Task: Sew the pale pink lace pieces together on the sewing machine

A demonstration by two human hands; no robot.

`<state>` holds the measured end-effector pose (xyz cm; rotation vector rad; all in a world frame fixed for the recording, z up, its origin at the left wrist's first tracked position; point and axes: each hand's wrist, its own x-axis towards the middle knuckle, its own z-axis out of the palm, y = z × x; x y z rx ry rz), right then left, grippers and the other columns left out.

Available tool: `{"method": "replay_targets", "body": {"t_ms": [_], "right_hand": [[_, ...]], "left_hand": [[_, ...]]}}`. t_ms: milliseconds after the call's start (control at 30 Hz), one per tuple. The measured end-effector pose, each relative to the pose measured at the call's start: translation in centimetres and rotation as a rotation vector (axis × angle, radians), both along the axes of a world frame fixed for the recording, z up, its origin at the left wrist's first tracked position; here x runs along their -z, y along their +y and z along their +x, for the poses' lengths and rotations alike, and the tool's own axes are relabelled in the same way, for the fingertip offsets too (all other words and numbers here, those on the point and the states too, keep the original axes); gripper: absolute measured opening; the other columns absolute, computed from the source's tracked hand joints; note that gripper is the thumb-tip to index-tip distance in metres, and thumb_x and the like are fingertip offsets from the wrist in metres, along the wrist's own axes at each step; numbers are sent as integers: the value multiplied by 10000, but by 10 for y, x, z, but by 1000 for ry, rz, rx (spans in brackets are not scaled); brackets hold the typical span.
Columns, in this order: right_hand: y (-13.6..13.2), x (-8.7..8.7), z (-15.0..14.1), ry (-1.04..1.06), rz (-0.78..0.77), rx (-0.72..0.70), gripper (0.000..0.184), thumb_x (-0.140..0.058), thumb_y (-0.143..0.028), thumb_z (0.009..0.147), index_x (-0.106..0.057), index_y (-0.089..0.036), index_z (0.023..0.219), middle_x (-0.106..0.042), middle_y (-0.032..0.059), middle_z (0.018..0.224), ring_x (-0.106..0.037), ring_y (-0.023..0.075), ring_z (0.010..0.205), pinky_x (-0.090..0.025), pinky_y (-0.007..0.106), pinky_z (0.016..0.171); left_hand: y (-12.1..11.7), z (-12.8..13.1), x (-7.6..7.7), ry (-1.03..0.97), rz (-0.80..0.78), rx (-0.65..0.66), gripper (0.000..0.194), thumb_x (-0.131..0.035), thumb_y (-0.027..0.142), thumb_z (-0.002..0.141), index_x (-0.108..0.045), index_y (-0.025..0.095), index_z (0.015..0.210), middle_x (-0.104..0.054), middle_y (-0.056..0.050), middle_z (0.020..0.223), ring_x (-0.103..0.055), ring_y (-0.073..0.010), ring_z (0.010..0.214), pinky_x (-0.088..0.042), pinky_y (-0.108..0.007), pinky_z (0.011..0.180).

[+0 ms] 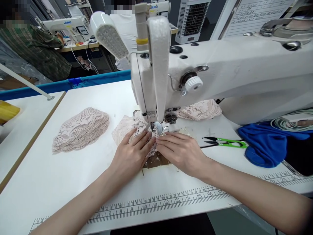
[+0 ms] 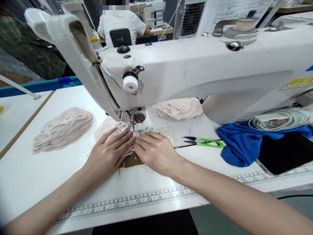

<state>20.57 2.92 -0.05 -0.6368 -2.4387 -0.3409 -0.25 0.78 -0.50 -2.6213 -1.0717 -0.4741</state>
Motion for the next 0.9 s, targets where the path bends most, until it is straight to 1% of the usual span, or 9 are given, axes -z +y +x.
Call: {"method": "replay_targets", "body": {"t_ms": [300, 467, 633, 733, 833, 900], "right_hand": [[4, 3, 1, 11, -26, -1, 256, -497, 21, 867, -703, -130, 865, -747, 72, 902, -692, 179, 867, -541, 311, 807], [8, 3, 0, -23, -11, 41, 258, -491, -4, 884, -697, -157, 861, -748, 50, 949, -687, 158, 883, -524, 273, 762], [13, 4, -1, -38, -14, 43, 238, -501, 0, 878, -697, -135, 892, -750, 52, 952, -693, 157, 871, -513, 276, 763], [14, 4, 1, -35, -25, 42, 241, -503, -4, 880, -699, -142, 897, -745, 45, 995, -694, 151, 869, -515, 281, 793], [12, 6, 2, -21, -43, 39, 216, -526, -40, 888, -706, -153, 927, -738, 40, 1035, -687, 158, 934, -519, 292, 833], [9, 7, 2, -5, -50, 39, 190, -546, -80, 896, -712, -155, 950, -736, 45, 1042, -678, 167, 978, -522, 305, 854]], "left_hand": [[3, 0, 0, -42, -6, -15, 355, -490, 144, 919, -588, 148, 1259, -651, -112, 1240, -594, -265, 1185, -389, -534, 1069], [9, 0, 0, 1, 22, -29, 351, -482, 166, 926, -586, 143, 1260, -647, -120, 1240, -602, -260, 1175, -397, -529, 1064], [13, -2, 0, 22, 29, -53, 338, -499, 178, 925, -588, 164, 1250, -637, -109, 1258, -605, -253, 1172, -398, -534, 1062], [8, -2, -2, 13, 41, -33, 324, -490, 148, 926, -599, 166, 1231, -643, -96, 1249, -616, -248, 1157, -396, -535, 1064], [0, -1, -4, -14, 47, 7, 319, -477, 101, 920, -619, 163, 1198, -676, -75, 1194, -643, -225, 1113, -395, -514, 1076], [-4, -1, -5, -32, 32, 12, 309, -486, 102, 915, -628, 147, 1186, -691, -83, 1162, -654, -224, 1093, -394, -511, 1079]]}}
